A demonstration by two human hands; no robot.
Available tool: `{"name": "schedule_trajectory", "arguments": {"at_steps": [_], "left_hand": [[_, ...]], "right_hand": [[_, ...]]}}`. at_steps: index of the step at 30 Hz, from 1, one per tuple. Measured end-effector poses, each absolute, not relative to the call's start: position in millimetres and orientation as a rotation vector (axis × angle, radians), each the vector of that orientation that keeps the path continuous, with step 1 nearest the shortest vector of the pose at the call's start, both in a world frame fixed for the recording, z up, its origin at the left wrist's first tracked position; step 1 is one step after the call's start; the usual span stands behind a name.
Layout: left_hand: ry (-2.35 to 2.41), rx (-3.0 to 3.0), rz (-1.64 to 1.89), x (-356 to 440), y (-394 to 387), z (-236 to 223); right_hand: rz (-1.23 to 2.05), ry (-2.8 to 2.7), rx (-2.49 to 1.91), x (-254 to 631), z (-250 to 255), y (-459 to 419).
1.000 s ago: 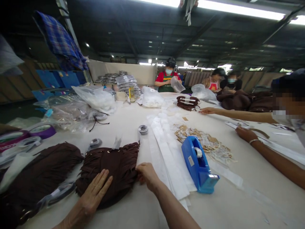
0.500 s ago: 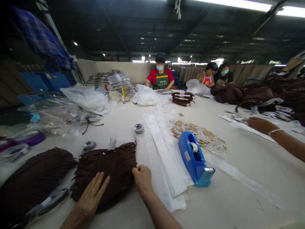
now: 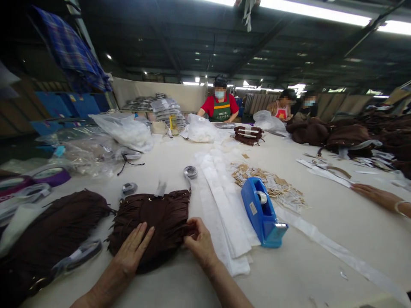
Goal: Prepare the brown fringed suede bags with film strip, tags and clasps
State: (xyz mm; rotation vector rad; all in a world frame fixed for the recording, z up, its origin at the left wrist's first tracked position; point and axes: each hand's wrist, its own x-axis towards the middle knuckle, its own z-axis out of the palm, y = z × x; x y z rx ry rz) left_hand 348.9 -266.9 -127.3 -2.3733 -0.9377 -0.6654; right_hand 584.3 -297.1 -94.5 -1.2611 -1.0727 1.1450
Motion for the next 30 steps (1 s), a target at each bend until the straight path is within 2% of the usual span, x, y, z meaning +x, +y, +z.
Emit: {"name": "schedule_trajectory", "arguments": {"at_steps": [7,16,22,30], "left_hand": [[-0.938,-2.396,-0.719,349,-268,-126],[-1.008,-2.361,-0.805,360,-269,-126],[-1.035,-2.352,-0.807,366,-266,-131],[-1.043,-2.319,-0.816,366,-266,-132]], "right_hand": [[1.044,-1.313,-1.228,590,-98,-287],[0.446,-1.318,-1.438,568,-120,-278],[0.217,-1.333,-1.489,557,-120,-275],[0.282,-1.402,-1.470,576,-110,-270]]}}
